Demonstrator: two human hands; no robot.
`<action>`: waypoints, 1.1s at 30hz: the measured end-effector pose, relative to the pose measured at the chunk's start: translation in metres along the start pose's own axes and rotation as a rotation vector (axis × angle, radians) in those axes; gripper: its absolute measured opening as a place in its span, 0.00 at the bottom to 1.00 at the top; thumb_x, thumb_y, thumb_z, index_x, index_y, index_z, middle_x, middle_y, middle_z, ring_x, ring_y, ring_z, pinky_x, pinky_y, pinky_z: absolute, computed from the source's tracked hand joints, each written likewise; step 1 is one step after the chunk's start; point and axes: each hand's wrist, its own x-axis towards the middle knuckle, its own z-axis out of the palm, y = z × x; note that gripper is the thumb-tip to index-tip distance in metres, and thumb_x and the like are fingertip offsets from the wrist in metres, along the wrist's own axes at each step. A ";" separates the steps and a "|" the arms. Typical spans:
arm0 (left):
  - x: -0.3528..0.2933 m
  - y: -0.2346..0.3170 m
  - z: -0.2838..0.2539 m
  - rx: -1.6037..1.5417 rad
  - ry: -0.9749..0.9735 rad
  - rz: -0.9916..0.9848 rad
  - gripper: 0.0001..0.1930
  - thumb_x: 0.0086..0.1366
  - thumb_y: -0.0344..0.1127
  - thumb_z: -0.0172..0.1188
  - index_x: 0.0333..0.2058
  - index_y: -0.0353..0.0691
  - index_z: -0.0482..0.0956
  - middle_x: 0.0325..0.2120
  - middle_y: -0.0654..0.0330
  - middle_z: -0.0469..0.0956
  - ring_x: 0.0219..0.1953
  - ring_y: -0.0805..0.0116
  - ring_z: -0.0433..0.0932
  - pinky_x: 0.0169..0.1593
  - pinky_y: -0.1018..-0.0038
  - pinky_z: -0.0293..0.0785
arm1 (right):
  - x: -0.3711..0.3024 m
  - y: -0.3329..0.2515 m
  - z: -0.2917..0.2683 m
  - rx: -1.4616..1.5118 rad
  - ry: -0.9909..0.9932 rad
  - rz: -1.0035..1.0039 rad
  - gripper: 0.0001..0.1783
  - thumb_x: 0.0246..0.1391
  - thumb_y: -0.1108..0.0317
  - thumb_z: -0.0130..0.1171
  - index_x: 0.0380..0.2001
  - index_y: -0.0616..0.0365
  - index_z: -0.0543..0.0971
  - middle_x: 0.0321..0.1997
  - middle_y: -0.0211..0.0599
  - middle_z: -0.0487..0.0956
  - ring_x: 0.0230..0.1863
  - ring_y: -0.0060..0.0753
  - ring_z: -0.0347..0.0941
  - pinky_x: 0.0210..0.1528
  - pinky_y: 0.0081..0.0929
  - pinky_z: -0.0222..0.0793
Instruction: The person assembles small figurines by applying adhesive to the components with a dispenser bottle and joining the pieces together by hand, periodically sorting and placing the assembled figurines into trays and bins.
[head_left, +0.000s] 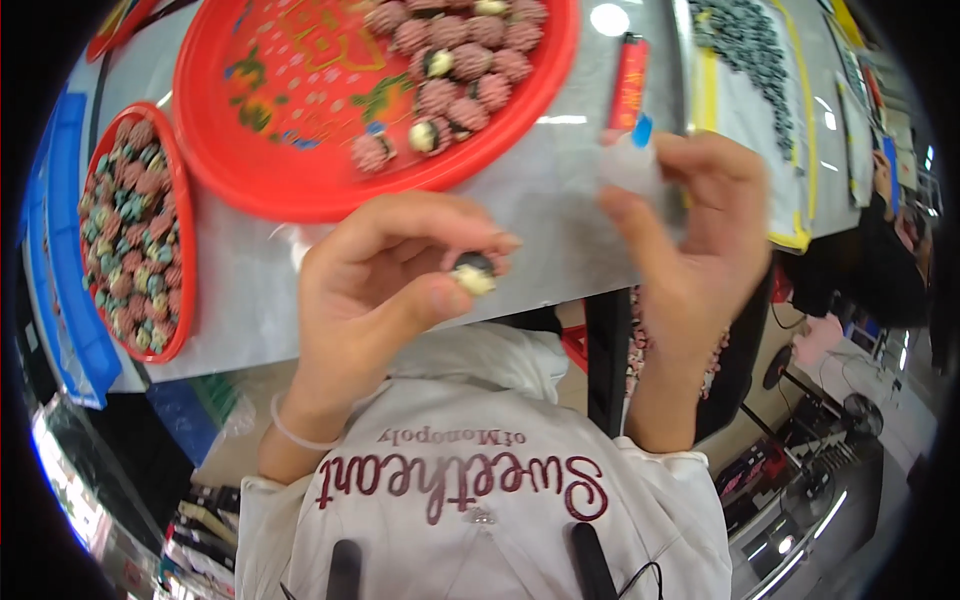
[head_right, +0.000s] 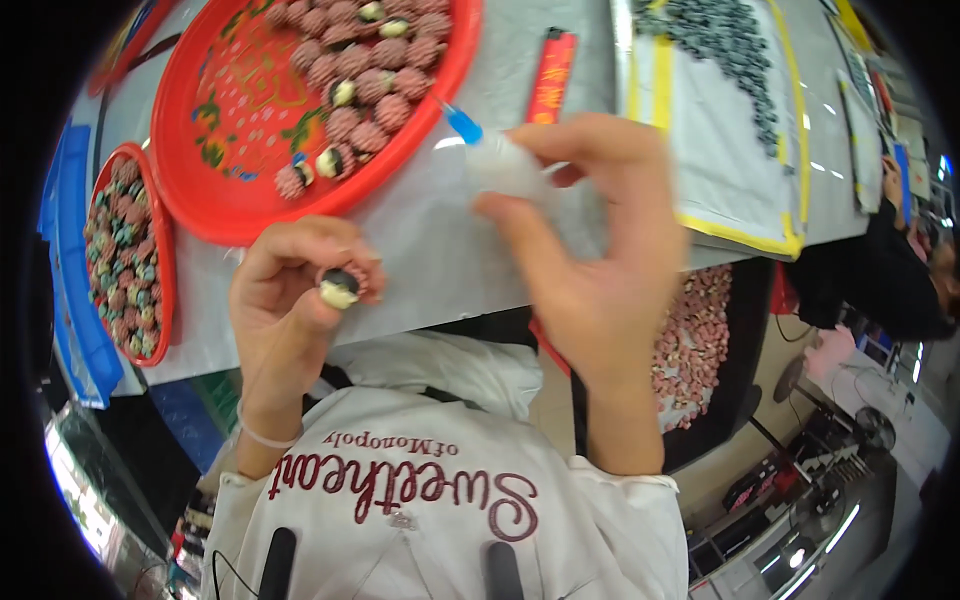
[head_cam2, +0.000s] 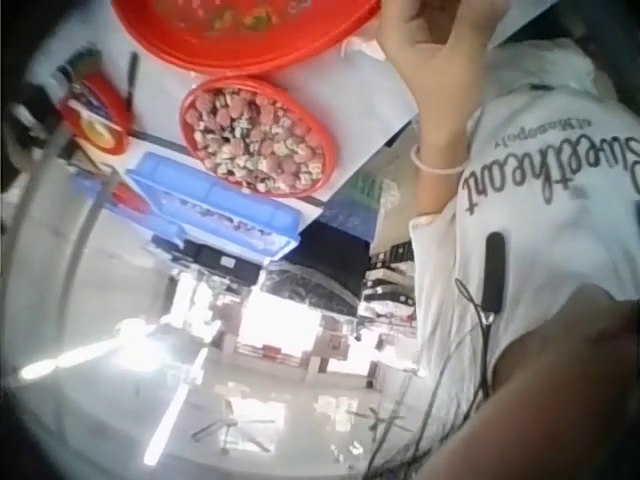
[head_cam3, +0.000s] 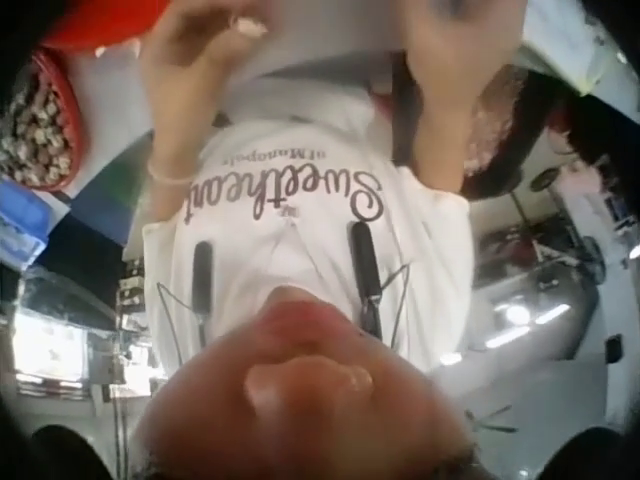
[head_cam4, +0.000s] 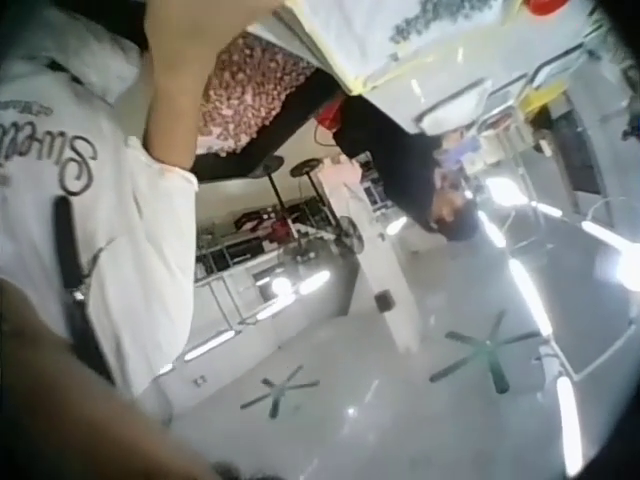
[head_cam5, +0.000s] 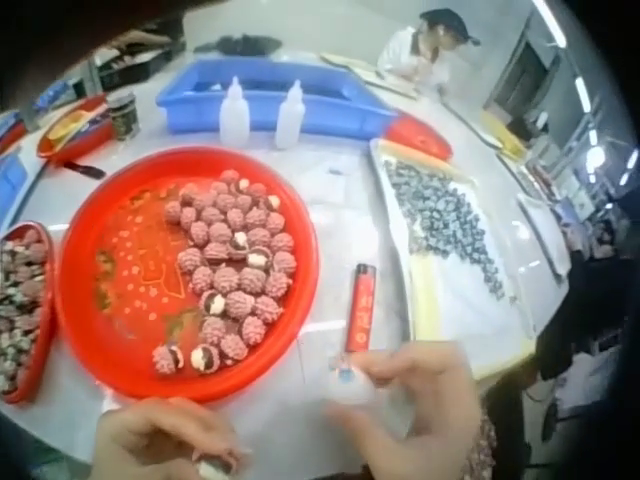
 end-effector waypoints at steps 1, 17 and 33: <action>0.000 0.000 0.000 -0.017 -0.023 0.006 0.14 0.52 0.27 0.56 0.37 0.29 0.68 0.34 0.52 0.71 0.36 0.68 0.71 0.42 0.74 0.68 | 0.001 0.002 0.002 -0.092 -0.038 -0.007 0.19 0.34 0.84 0.58 0.34 0.62 0.66 0.34 0.42 0.74 0.36 0.28 0.70 0.42 0.21 0.63; 0.004 -0.001 0.006 0.051 0.016 -0.002 0.15 0.52 0.33 0.59 0.36 0.31 0.68 0.32 0.53 0.71 0.33 0.70 0.71 0.38 0.77 0.68 | 0.049 0.099 -0.141 -0.624 0.255 0.460 0.12 0.39 0.72 0.59 0.31 0.65 0.75 0.24 0.30 0.75 0.29 0.18 0.68 0.35 0.12 0.60; 0.001 0.006 0.009 -0.022 -0.010 -0.030 0.15 0.51 0.34 0.59 0.35 0.33 0.67 0.33 0.54 0.69 0.34 0.69 0.72 0.35 0.79 0.69 | -0.012 -0.002 -0.048 0.785 -0.100 0.293 0.13 0.41 0.73 0.57 0.32 0.65 0.68 0.34 0.44 0.68 0.23 0.22 0.60 0.25 0.15 0.57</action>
